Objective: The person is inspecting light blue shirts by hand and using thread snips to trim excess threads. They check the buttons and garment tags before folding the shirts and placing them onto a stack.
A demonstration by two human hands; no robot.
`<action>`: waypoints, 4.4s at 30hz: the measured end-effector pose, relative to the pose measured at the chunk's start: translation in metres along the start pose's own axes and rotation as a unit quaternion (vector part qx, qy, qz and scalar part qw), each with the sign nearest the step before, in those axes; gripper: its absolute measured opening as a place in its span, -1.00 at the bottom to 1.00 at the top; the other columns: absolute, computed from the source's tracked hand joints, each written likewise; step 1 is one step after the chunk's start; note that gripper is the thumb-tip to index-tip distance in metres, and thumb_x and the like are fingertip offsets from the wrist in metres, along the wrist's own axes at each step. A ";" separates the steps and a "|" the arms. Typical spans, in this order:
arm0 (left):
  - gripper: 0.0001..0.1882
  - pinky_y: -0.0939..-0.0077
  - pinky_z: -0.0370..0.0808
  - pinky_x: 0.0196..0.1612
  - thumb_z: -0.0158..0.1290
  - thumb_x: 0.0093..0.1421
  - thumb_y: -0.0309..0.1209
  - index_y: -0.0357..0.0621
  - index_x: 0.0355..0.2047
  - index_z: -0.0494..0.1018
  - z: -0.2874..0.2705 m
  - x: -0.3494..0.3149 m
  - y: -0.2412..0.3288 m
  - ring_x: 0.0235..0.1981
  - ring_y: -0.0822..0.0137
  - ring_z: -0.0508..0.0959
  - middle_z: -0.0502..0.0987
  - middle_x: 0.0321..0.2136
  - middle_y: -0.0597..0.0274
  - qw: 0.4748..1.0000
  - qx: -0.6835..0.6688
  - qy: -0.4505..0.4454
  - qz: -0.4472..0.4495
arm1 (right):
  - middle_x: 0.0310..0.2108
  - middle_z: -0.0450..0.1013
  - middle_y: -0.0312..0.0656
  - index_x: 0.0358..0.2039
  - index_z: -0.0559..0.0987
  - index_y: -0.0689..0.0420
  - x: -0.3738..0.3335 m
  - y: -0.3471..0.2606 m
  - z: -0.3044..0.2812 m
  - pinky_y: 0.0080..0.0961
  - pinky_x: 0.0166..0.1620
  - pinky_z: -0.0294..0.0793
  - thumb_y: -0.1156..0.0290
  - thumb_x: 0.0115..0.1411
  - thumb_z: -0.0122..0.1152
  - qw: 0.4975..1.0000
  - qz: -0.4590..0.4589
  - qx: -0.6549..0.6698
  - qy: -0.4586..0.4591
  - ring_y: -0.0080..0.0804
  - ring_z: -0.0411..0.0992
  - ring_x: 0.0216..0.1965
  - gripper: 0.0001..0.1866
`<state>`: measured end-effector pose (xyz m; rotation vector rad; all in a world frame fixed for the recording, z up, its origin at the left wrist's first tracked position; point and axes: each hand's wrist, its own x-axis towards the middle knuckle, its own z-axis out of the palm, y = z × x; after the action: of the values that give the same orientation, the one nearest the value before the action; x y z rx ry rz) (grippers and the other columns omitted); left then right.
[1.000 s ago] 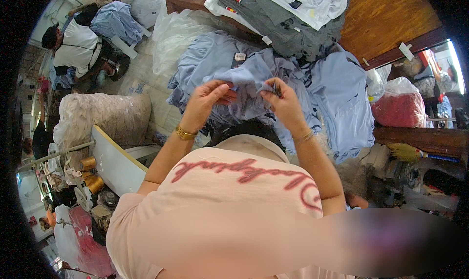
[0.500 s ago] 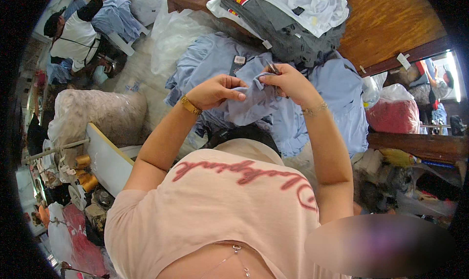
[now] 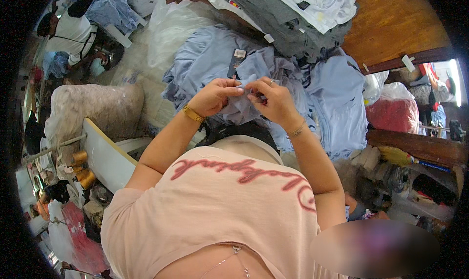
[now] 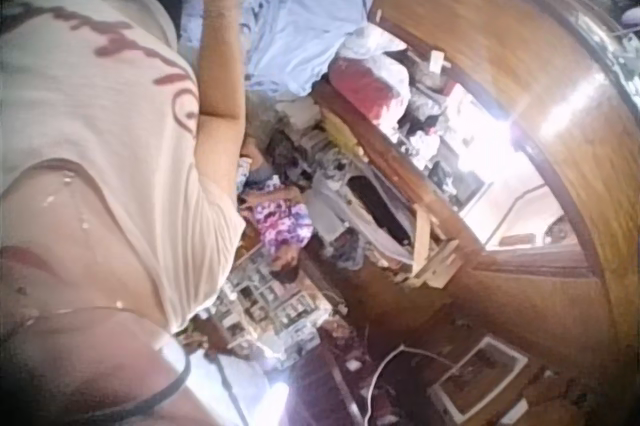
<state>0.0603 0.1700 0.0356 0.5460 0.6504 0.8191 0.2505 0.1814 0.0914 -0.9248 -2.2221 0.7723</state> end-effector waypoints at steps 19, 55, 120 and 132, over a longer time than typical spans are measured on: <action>-0.87 0.82 0.34 -0.51 0.07 0.07 -0.45 -0.22 -0.37 0.45 0.016 -0.010 0.008 -0.53 0.63 0.45 0.48 -0.49 0.38 0.999 0.028 -0.015 -0.027 | -0.48 0.33 -0.26 -0.44 0.48 0.17 -0.016 -0.009 0.005 -0.65 -0.56 0.24 0.61 -0.08 0.22 0.995 0.017 0.000 0.097 -0.54 0.23 -0.63 -0.84; -0.72 0.64 0.43 -0.28 0.09 0.01 -0.57 -0.32 -0.22 0.38 0.042 0.008 -0.020 -0.40 0.45 0.49 0.49 -0.35 0.25 0.997 -0.066 0.033 -0.013 | -0.63 0.29 -0.46 -0.36 0.48 0.11 -0.047 -0.001 0.008 -0.80 -0.67 0.05 0.46 0.08 0.10 0.822 0.359 0.363 0.250 -0.77 0.09 -0.73 -0.91; -0.85 0.66 0.39 -0.26 -0.09 0.10 -0.62 -0.24 -0.32 0.42 0.032 0.017 0.007 -0.36 0.51 0.44 0.45 -0.36 0.29 0.996 0.038 -0.053 0.054 | -0.59 0.27 -0.39 -0.44 0.43 0.12 -0.073 0.000 0.036 -0.73 -0.65 0.08 0.33 0.11 0.09 0.786 0.378 0.353 0.338 -0.69 0.12 -0.71 -0.86; -0.54 0.63 0.39 -0.19 0.17 -0.11 -0.61 -0.16 -0.16 0.31 0.014 0.011 0.036 -0.27 0.46 0.42 0.39 -0.26 0.27 0.927 0.285 0.016 0.243 | -0.22 0.37 -0.19 -0.36 0.39 0.18 -0.057 -0.026 0.026 -0.77 -0.64 0.10 0.46 0.05 0.14 0.844 0.271 0.422 0.192 -0.77 0.10 -0.70 -0.84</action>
<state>0.0586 0.1967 0.0650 1.2619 0.8005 1.1063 0.2543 0.1158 0.0750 -1.0953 -1.0518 1.4965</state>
